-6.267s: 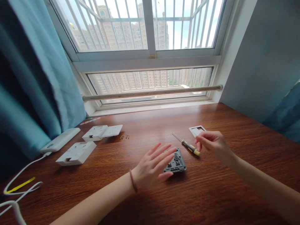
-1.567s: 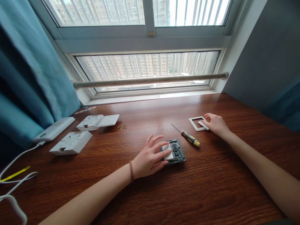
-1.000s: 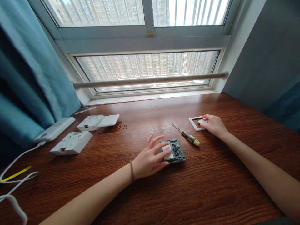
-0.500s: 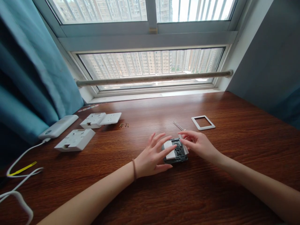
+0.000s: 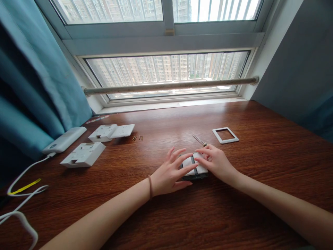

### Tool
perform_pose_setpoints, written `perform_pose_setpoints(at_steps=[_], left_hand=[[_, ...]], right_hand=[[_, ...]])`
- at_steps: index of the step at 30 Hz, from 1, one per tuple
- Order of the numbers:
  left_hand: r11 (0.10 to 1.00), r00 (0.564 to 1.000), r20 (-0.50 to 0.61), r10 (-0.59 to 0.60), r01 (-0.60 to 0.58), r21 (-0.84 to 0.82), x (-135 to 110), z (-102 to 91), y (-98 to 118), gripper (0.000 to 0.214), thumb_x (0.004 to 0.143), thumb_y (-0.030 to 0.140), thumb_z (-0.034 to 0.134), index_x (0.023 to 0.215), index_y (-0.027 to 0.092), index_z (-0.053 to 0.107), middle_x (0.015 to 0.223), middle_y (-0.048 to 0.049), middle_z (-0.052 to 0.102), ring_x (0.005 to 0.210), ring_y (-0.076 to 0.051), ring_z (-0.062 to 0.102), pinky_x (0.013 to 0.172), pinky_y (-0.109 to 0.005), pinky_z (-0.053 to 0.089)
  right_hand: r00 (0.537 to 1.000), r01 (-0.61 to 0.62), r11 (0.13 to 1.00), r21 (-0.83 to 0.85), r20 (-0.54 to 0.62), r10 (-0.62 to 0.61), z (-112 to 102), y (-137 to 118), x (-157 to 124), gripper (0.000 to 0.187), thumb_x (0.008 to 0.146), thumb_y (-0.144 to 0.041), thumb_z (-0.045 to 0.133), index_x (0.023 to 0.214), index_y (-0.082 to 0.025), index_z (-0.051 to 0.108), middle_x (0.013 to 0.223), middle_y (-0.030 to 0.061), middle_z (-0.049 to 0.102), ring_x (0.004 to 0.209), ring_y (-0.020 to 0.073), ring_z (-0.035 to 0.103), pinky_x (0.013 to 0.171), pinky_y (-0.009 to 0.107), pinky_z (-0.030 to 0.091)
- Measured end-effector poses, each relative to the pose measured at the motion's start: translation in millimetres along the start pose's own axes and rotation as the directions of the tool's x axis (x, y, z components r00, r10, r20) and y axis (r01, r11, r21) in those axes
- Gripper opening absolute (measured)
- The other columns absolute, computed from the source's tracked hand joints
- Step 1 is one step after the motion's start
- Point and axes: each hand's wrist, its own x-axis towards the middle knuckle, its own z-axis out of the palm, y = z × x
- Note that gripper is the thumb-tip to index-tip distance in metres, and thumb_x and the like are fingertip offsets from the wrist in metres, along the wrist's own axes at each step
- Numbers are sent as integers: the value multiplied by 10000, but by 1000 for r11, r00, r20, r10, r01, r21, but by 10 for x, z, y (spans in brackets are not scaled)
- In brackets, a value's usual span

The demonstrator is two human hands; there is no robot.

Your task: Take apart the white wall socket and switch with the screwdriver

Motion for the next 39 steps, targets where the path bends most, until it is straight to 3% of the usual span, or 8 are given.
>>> perform_pose_setpoints(at_steps=[5, 9, 12, 19, 27, 31, 35, 39], left_hand=[[1000, 1000, 21, 11, -10, -16, -1, -19, 4, 551, 808, 427, 539, 1316, 279, 385, 1360, -101, 413, 1286, -327, 273, 1047, -596, 127], [999, 999, 37, 14, -13, -32, 2, -20, 7, 551, 813, 422, 534, 1321, 275, 378, 1367, -106, 409, 1287, -321, 284, 1043, -575, 167], [1000, 998, 56, 7, -5, -27, 1, -16, 9, 538, 825, 424, 513, 1323, 274, 373, 1377, -104, 397, 1299, -323, 267, 1039, -576, 175], [997, 997, 77, -3, 9, -79, 2, -20, 7, 546, 825, 424, 515, 1327, 267, 366, 1383, -112, 382, 1312, -329, 247, 1045, -574, 198], [958, 998, 32, -46, 54, -283, -25, -28, -7, 580, 848, 256, 486, 1370, 160, 254, 1424, -194, 263, 1336, -285, 227, 1047, -465, 320], [961, 999, 24, -49, 54, -271, -41, -5, -18, 538, 850, 270, 488, 1341, 141, 310, 1390, -202, 319, 1331, -290, 235, 1050, -474, 318], [965, 998, 25, -51, 56, -258, -45, 13, -26, 525, 852, 288, 487, 1326, 118, 338, 1383, -204, 327, 1331, -287, 228, 1059, -462, 315], [965, 998, 27, -50, 55, -256, -46, 16, -25, 525, 853, 299, 486, 1323, 116, 342, 1387, -199, 324, 1334, -284, 220, 1063, -460, 312]], right_hand=[[994, -71, 982, 177, 96, 55, -72, 55, 14, 295, 774, -319, 582, 1028, -185, 651, 889, 50, 593, 567, 107, 549, 574, 251, 469], [945, -260, 902, 346, 285, 162, -102, 81, 32, 463, 700, -269, 635, 1140, -140, 570, 707, 11, 595, 445, 68, 475, 407, 183, 382], [928, -296, 877, 378, 330, 171, -85, 73, 33, 480, 697, -256, 632, 1154, -131, 554, 602, -20, 564, 396, 48, 409, 355, 157, 303], [944, -260, 875, 409, 300, 140, -24, 120, 13, 425, 723, -302, 627, 1110, -133, 578, 513, -47, 505, 390, 57, 399, 353, 160, 301], [986, -116, 880, 461, 163, 44, 12, 172, 23, 323, 699, -338, 665, 981, -182, 647, 978, 35, 485, 541, 51, 491, 516, 215, 469], [968, -131, 888, 442, 249, 19, -60, 144, 37, 475, 639, -341, 720, 1077, -209, 594, 977, 33, 448, 641, 93, 522, 554, 231, 496], [916, -40, 926, 375, 383, -116, -190, 138, 57, 695, 526, -301, 805, 1165, -236, 539, 1043, 41, 420, 722, 117, 513, 574, 229, 501], [908, 31, 946, 324, 387, -162, -250, 147, 78, 616, 587, -313, 777, 1153, -230, 549, 1005, 33, 445, 712, 117, 499, 590, 231, 486]])
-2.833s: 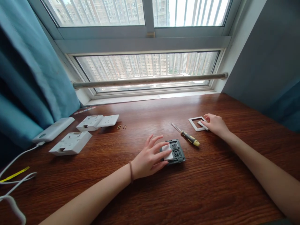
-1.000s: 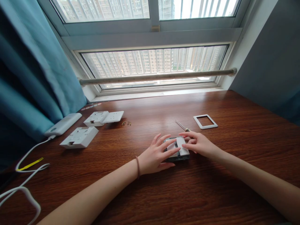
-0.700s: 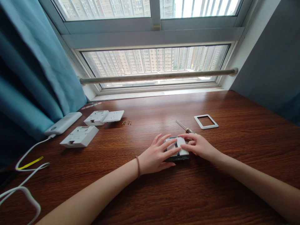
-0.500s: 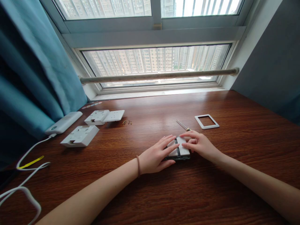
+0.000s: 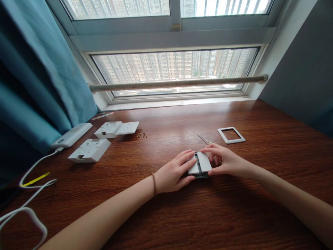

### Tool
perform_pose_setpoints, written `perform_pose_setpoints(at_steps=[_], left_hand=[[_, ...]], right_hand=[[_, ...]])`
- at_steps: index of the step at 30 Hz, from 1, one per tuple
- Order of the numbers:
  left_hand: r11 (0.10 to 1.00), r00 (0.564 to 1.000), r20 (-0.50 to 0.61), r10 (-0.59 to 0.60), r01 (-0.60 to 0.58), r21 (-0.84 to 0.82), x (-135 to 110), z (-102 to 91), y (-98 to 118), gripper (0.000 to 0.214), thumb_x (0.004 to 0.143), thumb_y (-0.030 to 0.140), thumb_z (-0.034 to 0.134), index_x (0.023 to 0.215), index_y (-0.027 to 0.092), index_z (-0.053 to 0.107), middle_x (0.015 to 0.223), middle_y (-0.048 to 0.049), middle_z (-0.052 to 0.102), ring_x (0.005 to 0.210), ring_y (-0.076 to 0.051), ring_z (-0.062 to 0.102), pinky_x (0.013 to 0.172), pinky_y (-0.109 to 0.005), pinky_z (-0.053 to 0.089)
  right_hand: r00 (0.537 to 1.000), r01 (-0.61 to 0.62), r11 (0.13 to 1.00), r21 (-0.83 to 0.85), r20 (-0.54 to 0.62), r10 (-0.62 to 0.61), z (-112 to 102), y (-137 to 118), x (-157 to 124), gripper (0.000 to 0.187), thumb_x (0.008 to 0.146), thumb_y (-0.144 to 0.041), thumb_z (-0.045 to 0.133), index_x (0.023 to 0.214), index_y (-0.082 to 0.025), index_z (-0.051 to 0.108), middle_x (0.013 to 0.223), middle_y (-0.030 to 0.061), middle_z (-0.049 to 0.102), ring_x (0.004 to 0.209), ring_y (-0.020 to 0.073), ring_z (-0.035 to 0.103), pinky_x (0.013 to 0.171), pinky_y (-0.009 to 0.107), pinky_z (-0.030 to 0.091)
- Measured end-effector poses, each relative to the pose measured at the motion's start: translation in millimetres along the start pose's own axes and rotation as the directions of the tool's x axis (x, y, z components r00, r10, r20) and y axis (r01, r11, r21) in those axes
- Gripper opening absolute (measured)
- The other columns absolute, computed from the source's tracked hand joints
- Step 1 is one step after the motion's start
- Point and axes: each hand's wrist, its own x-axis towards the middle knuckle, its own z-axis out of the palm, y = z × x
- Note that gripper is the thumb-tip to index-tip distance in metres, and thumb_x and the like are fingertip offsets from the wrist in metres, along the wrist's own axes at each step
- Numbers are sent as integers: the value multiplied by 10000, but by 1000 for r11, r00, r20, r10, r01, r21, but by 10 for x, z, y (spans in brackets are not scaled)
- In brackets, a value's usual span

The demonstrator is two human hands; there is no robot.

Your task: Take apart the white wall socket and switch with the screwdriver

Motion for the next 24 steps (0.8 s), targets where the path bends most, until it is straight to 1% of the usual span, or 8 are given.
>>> perform_pose_setpoints(at_steps=[4, 8, 17, 24], left_hand=[[1000, 1000, -5, -10, 10, -9, 4, -9, 10, 539, 851, 301, 490, 1330, 121, 325, 1380, -195, 340, 1328, -287, 233, 1059, -469, 318], [999, 1000, -12, -26, 26, -25, 2, -10, 11, 580, 847, 325, 496, 1340, 99, 288, 1378, -204, 344, 1327, -283, 236, 1061, -471, 315], [1000, 1000, 5, -30, 30, 0, -9, 2, -7, 548, 855, 341, 478, 1346, 165, 310, 1400, -175, 305, 1330, -283, 224, 1053, -473, 314], [999, 999, 39, -24, 23, 23, -5, -8, -10, 532, 851, 347, 481, 1337, 174, 349, 1403, -163, 311, 1323, -307, 222, 1060, -480, 292]], right_hand=[[1000, -3, 1000, 25, -23, 4, 14, -3, 6, 584, 598, -336, 774, 1128, -223, 558, 1002, 28, 442, 691, 110, 491, 564, 224, 466], [999, 38, 999, -18, -29, -39, 55, 22, 16, 616, 593, -361, 781, 1146, -221, 547, 1014, 33, 446, 690, 109, 479, 586, 236, 463], [1000, 27, 999, -47, -8, -28, 90, 66, 21, 608, 603, -378, 776, 1142, -231, 538, 1118, 53, 413, 701, 109, 495, 592, 251, 482], [1000, 12, 999, -32, 5, -12, 85, 43, 17, 603, 621, -354, 766, 1159, -230, 522, 1141, 57, 407, 712, 109, 510, 604, 256, 493]])
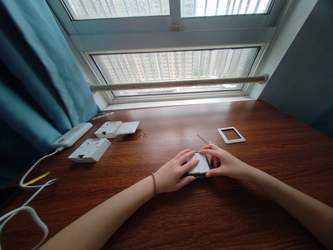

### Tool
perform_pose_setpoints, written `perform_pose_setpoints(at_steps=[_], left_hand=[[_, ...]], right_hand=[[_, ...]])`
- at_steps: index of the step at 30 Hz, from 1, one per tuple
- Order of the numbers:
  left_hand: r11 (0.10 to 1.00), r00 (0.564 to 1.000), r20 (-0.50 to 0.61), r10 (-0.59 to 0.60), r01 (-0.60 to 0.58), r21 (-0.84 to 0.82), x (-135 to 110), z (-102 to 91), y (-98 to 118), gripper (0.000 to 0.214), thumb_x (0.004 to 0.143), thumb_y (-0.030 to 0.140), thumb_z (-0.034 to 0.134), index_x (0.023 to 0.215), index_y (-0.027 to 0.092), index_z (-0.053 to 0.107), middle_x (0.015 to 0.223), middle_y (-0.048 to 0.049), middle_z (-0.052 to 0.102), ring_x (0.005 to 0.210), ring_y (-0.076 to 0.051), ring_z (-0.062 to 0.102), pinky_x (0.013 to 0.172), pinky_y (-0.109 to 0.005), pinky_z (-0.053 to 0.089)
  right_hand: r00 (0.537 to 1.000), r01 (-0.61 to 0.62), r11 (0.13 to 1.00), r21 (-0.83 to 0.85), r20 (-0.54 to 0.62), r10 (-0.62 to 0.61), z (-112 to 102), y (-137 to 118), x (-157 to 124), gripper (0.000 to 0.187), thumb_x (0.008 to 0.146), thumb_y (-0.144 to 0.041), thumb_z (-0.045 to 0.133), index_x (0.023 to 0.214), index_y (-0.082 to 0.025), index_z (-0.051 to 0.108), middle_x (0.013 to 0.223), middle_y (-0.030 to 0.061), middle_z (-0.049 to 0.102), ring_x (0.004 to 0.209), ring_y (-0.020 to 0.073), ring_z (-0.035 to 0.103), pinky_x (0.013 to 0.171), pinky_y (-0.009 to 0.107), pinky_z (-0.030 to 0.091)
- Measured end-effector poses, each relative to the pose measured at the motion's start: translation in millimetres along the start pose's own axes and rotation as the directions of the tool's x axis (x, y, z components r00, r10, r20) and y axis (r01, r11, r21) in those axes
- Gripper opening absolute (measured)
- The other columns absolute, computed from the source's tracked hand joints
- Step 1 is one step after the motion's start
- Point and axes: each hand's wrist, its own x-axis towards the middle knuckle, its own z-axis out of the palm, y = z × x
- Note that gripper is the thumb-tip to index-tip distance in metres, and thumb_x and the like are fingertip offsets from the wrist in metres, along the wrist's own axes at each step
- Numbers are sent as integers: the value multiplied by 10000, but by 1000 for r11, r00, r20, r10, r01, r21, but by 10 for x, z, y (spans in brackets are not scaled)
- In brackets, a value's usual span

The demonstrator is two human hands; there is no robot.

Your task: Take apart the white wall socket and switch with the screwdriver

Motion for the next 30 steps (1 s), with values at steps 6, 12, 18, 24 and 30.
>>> perform_pose_setpoints(at_steps=[6, 12, 18, 24, 30], left_hand=[[1000, 1000, -6, 24, -24, -2, 26, -22, 4, 528, 858, 340, 473, 1340, 171, 339, 1419, -128, 317, 1327, -293, 208, 1076, -478, 270], [999, 999, 22, 39, -39, -9, 39, -30, -6, 530, 864, 338, 461, 1349, 174, 322, 1390, -94, 383, 1309, -273, 251, 1082, -460, 275], [999, 999, 27, 38, -38, 3, 40, -38, 4, 517, 868, 349, 447, 1344, 181, 334, 1394, -86, 381, 1297, -268, 276, 1084, -454, 271], [1000, 999, 31, 17, -17, 11, 40, -29, 14, 533, 863, 369, 450, 1347, 178, 331, 1398, -79, 375, 1283, -271, 285, 1083, -452, 269], [999, 1000, 16, 3, -2, -45, 46, -29, 22, 575, 828, 394, 508, 1341, 206, 330, 1381, -88, 395, 1282, -275, 289, 1068, -464, 286]], right_hand=[[1000, -25, 1000, 0, -9, 25, 15, -14, -6, 603, 616, -363, 761, 1155, -226, 528, 1147, 65, 409, 717, 114, 510, 612, 267, 495], [995, -90, 994, 56, -29, 91, 29, 5, -3, 649, 617, -366, 744, 1197, -202, 503, 1174, 84, 430, 734, 126, 522, 619, 268, 488], [952, -249, 957, 152, -146, 271, 136, 46, 35, 541, 751, -399, 581, 1193, -100, 488, 858, 68, 589, 614, 135, 524, 582, 280, 453], [946, -223, 970, 96, -218, 239, 216, 75, 55, 508, 743, -398, 580, 1151, -100, 525, 898, 78, 595, 617, 135, 518, 571, 270, 441], [945, -192, 978, 83, -253, 207, 237, 129, 33, 459, 758, -380, 581, 1143, -135, 536, 918, 69, 595, 618, 127, 535, 563, 258, 456]])
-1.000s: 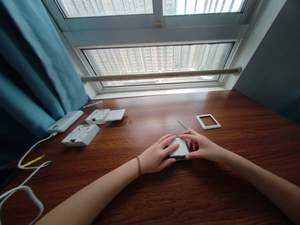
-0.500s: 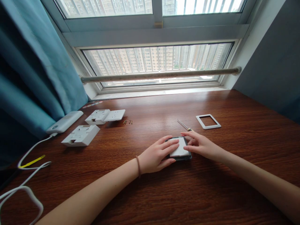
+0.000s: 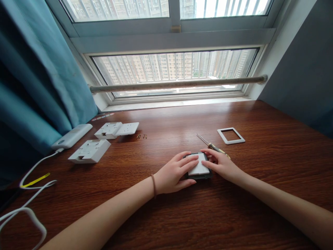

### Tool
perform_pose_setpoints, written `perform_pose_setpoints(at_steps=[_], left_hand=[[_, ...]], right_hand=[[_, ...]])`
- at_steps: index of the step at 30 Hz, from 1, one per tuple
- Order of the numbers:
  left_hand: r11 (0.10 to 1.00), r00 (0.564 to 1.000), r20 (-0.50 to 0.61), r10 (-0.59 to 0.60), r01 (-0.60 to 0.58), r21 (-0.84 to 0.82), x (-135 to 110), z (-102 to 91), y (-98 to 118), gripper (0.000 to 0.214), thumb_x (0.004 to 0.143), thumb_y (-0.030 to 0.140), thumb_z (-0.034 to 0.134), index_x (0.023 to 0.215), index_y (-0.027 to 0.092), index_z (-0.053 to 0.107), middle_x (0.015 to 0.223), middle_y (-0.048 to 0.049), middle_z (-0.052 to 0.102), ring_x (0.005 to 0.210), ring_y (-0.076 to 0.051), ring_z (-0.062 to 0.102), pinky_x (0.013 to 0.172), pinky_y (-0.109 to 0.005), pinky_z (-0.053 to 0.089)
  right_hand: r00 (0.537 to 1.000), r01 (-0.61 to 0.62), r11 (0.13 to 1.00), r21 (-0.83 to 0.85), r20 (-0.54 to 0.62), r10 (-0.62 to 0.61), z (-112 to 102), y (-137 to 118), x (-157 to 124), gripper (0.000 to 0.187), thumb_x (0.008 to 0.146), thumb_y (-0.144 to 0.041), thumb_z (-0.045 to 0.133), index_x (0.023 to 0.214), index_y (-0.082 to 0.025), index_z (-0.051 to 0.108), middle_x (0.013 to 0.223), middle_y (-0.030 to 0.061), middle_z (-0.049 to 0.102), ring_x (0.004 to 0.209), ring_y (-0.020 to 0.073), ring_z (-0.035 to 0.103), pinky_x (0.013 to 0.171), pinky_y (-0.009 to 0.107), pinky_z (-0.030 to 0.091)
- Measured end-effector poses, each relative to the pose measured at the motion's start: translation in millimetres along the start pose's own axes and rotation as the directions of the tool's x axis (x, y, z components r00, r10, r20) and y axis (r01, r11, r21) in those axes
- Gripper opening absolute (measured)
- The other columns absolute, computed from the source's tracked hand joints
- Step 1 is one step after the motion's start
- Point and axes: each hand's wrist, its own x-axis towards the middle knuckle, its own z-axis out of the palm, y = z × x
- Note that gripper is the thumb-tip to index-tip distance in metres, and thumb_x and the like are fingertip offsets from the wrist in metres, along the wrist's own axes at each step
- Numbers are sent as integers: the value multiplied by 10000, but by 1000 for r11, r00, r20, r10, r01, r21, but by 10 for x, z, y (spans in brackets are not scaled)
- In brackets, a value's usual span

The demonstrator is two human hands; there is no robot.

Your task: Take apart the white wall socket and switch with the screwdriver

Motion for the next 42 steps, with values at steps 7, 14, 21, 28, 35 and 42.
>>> perform_pose_setpoints(at_steps=[7, 14, 21, 28, 35, 42], left_hand=[[963, 983, -99, -154, 127, -237, -20, -14, -11, 833, 736, 397, 638, 1383, 163, 169, 1433, -171, 247, 1319, -275, 247, 1075, -460, 275], [901, 962, -106, -253, 194, -387, -20, -18, -20, 654, 767, 312, 613, 1317, 181, 284, 1296, -144, 439, 1200, -248, 422, 1017, -437, 354], [908, 963, -101, -249, 195, -372, -10, -26, -4, 631, 761, 298, 615, 1300, 162, 315, 1293, -147, 431, 1197, -248, 416, 1016, -428, 355], [961, 969, -177, -173, 127, -244, -15, -6, -5, 625, 765, 317, 613, 1302, 166, 331, 1321, -151, 412, 1273, -279, 311, 1054, -483, 290], [959, 889, -383, -250, 175, -221, 25, -17, 201, 175, 806, 273, 571, 961, 194, 594, 1189, -93, 527, 1262, -273, 306, 1037, -505, 292], [894, 894, -329, -304, 148, -424, 44, -39, 401, 99, 824, 250, 550, 785, 187, 617, 1074, -63, 578, 1196, -239, 386, 1038, -459, 299]], right_hand=[[999, 45, 999, -25, 11, -45, -33, -67, -21, 452, 777, -366, 581, 1168, -148, 515, 819, 40, 592, 608, 128, 554, 602, 274, 481], [986, 131, 988, -86, 111, -121, -88, -80, -42, 639, 598, -386, 752, 1167, -217, 515, 1171, 82, 446, 710, 116, 531, 542, 230, 478], [986, 139, 989, -55, 99, -134, -92, -65, -19, 573, 593, -350, 762, 1105, -216, 543, 1167, 69, 451, 683, 97, 515, 513, 207, 461], [987, 158, 987, -19, 12, -158, -81, -136, -42, 549, 659, -378, 721, 1144, -236, 505, 1094, 52, 481, 630, 90, 537, 496, 209, 454], [859, 418, 812, -408, -112, -499, -48, -238, -186, 631, 706, -379, 687, 1260, -253, 412, 1123, 85, 498, 767, 177, 546, 684, 317, 487], [783, 513, 738, -437, -113, -612, 62, -284, -291, 709, 679, -424, 710, 1269, -256, 354, 1037, 88, 506, 771, 197, 538, 661, 323, 481]])
